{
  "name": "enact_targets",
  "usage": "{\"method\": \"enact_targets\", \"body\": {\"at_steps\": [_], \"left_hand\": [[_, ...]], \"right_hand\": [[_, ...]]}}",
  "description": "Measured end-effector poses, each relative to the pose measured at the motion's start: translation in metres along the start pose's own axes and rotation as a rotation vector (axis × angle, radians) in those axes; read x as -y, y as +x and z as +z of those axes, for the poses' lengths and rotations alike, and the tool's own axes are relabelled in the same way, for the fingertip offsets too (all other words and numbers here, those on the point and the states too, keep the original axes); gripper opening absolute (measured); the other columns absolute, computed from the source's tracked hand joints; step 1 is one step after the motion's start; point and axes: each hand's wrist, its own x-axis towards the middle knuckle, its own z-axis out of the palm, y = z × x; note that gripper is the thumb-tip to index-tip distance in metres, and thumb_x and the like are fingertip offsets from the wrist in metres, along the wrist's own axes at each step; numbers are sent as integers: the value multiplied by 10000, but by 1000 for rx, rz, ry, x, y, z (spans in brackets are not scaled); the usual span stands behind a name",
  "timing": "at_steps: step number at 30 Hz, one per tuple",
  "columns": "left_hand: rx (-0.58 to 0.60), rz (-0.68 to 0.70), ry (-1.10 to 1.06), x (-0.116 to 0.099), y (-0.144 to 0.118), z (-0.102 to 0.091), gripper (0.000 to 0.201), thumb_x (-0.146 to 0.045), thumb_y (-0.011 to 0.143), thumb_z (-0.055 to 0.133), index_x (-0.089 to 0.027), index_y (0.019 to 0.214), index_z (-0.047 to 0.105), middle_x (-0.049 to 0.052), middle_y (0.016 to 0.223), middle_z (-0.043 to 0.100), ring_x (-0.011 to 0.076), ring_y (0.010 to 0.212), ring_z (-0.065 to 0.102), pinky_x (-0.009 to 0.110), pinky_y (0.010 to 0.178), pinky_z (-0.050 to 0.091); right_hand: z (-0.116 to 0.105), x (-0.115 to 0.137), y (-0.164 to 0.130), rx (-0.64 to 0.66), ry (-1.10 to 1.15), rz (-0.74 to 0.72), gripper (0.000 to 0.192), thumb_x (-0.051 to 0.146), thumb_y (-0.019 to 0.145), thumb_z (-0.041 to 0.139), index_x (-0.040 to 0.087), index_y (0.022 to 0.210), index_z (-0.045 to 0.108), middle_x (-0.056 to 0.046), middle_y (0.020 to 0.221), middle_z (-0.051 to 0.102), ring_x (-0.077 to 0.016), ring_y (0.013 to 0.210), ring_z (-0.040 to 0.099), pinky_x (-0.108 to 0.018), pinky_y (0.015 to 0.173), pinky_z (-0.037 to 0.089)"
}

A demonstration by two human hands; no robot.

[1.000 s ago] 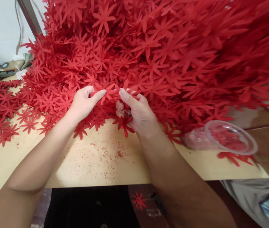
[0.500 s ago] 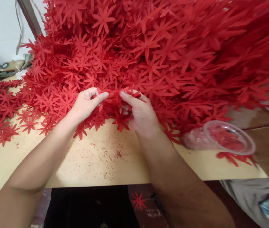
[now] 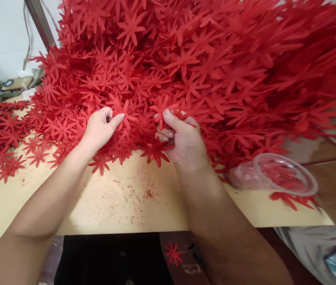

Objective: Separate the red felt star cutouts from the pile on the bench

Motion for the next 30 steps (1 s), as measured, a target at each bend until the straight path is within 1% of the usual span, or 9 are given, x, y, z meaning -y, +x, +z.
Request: {"method": "enact_targets", "body": {"at_steps": [3, 8, 10, 12, 16, 21, 24, 27, 30], "left_hand": [[0, 7, 2, 0, 0, 2, 396, -337, 749, 672, -201, 550, 357, -57, 520, 353, 83, 514, 295, 249, 499, 237], [134, -17, -196, -6, -4, 6, 419, -351, 753, 686, -196, 557, 349, -58, 540, 353, 70, 512, 302, 235, 504, 263], [197, -22, -269, -9, -5, 6, 417, -381, 751, 693, -194, 569, 368, -56, 543, 365, 68, 514, 322, 230, 504, 278], [213, -30, -281, -10, -5, 7, 437, -407, 735, 711, -193, 566, 369, -57, 534, 364, 68, 512, 330, 228, 498, 280], [176, -40, -226, -13, -5, 7, 461, -385, 731, 724, -189, 540, 354, -63, 515, 337, 60, 500, 317, 225, 490, 270], [130, -24, -206, -19, -6, 9, 498, -455, 785, 656, -189, 510, 337, -55, 501, 300, 65, 495, 316, 240, 489, 257], [69, -7, -204, -17, -4, 6, 504, -466, 781, 660, -194, 518, 326, -54, 502, 288, 74, 506, 349, 241, 496, 283], [-40, 7, -181, -7, 3, -1, 471, -467, 798, 641, -196, 544, 352, -49, 513, 331, 83, 538, 412, 234, 530, 344], [-127, 51, -110, 7, 11, -5, 389, -478, 789, 647, -191, 609, 456, -24, 594, 475, 109, 640, 517, 247, 620, 432]], "right_hand": [[6, -4, -5, 63, -1, 63, 350, 291, 657, 769, 202, 623, 432, 116, 459, 401, -6, 352, 255, -171, 348, 241], [11, -6, -11, 153, -21, 149, 303, 260, 585, 783, 209, 767, 547, 87, 545, 581, -1, 358, 257, -168, 356, 213], [12, -6, -12, 197, -31, 186, 352, 263, 546, 795, 209, 823, 586, 81, 534, 589, -5, 354, 262, -173, 355, 201], [12, -6, -11, 212, -37, 192, 339, 265, 520, 799, 206, 784, 595, 86, 499, 558, -9, 357, 273, -175, 356, 195], [13, -5, -12, 144, -25, 147, 285, 227, 513, 795, 195, 647, 546, 100, 475, 488, -7, 380, 306, -169, 366, 209], [15, -4, -12, 87, -43, 104, 243, 212, 584, 768, 200, 658, 536, 100, 507, 480, -9, 378, 304, -178, 374, 225], [10, -2, -8, 52, -40, 89, 206, 204, 607, 738, 206, 664, 541, 98, 515, 500, -13, 372, 290, -190, 376, 229], [0, 2, -1, 1, -4, 47, 177, 205, 622, 717, 201, 676, 548, 76, 571, 568, -16, 382, 288, -198, 384, 231], [-3, 2, 3, -8, -18, 33, 187, 234, 637, 721, 201, 676, 541, 69, 581, 574, -17, 386, 284, -197, 386, 223]]}}
